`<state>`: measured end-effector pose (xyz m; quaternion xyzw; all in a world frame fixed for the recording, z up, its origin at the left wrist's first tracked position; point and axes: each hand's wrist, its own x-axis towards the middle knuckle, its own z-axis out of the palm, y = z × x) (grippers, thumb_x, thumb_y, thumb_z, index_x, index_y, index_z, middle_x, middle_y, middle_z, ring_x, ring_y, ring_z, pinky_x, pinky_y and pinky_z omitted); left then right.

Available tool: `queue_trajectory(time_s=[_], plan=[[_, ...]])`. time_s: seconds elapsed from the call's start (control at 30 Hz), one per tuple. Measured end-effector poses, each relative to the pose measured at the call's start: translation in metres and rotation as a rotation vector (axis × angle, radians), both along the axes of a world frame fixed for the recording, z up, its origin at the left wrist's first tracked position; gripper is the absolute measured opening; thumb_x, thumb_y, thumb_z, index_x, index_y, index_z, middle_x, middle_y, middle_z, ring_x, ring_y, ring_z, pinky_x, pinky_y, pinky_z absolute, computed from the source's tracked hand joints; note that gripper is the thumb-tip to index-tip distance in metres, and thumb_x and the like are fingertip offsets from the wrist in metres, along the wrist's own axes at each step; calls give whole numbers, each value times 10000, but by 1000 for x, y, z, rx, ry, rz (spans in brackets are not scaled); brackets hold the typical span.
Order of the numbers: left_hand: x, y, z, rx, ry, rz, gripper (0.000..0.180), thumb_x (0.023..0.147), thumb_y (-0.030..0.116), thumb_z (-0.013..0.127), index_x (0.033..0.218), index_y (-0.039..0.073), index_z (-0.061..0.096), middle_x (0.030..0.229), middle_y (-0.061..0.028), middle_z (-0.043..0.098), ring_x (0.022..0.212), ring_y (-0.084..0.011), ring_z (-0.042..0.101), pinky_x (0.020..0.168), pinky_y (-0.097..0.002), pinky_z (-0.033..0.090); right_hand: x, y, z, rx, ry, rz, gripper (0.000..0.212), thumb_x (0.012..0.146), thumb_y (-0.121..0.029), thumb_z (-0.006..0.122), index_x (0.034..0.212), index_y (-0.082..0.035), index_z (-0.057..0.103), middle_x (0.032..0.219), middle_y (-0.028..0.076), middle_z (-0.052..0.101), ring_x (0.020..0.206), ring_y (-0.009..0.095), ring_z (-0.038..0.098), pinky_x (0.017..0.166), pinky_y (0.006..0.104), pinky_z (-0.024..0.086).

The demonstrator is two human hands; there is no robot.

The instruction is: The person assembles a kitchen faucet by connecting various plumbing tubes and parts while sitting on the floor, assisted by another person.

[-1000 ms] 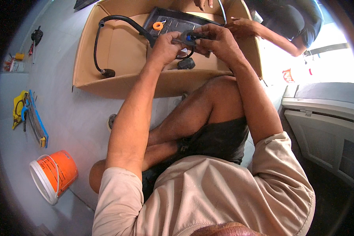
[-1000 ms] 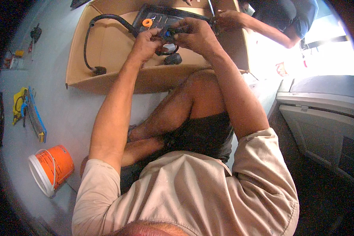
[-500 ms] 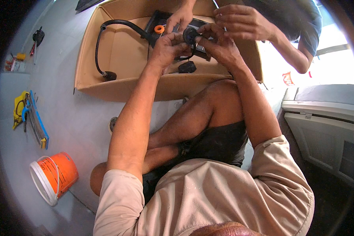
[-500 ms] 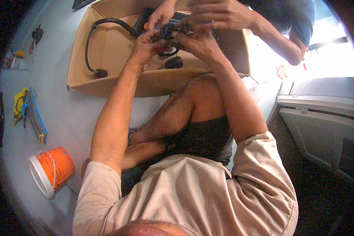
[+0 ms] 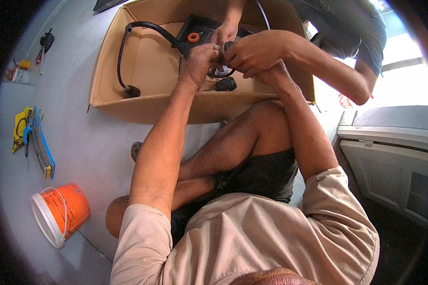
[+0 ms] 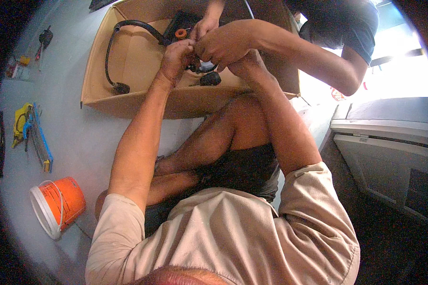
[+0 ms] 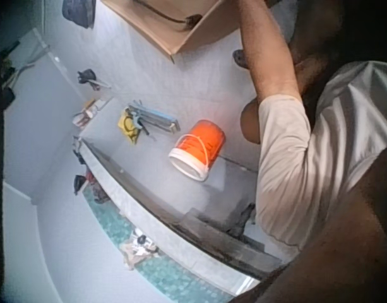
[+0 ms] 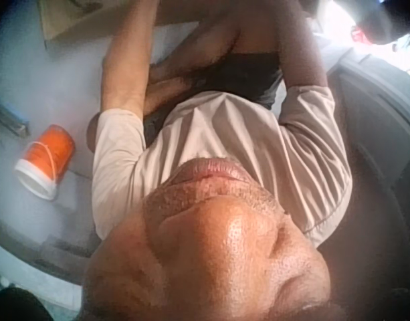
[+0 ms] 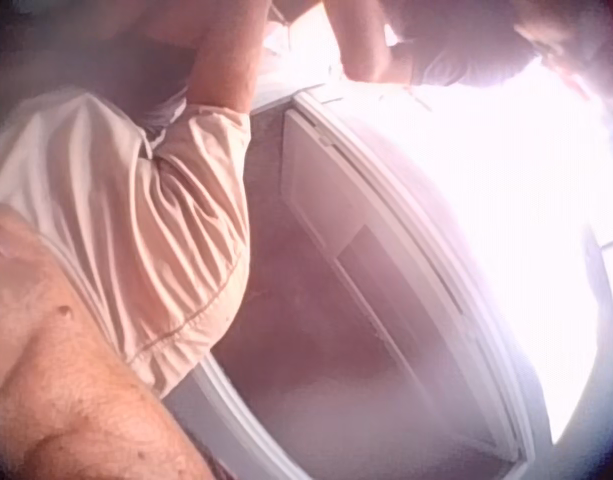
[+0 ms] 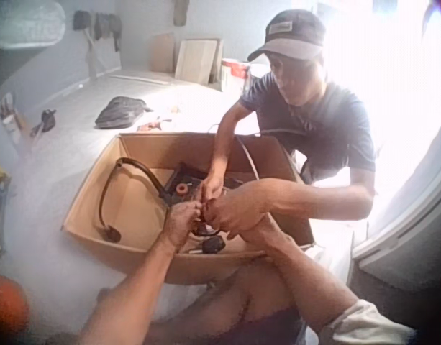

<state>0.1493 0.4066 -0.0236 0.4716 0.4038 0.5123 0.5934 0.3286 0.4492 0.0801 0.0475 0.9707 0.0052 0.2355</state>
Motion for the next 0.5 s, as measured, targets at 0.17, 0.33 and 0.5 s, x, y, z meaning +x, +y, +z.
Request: queue_trajectory(time_s=[0.17, 0.33, 0.5], plan=[[11, 7, -6, 64, 16, 5, 297, 977, 254, 644, 817, 8, 693, 725, -25, 652, 638, -81, 590, 565, -254, 468, 45, -2, -110, -72, 709, -704, 236, 950, -158, 630, 1143, -22, 632, 1099, 73, 685, 998, 185, 644, 909, 316, 512], [-5, 3, -10, 135, 84, 27, 300, 971, 257, 661, 826, -3, 694, 712, -20, 636, 629, -79, 577, 559, -259, 465, 28, -14, -97, 58, 932, -624, 259, 976, -190, 604, 1193, -50, 627, 1133, 71, 684, 1058, 218, 651, 931, 359, 516], [5, 6, -16, 124, 126, 84, 313, 962, 260, 675, 828, -22, 696, 696, -16, 633, 639, -90, 584, 563, -277, 465, 49, -20, -98, 45, 834, -712, 380, 882, -158, 715, 1241, -72, 626, 1153, 70, 699, 1081, 139, 648, 922, 316, 510]])
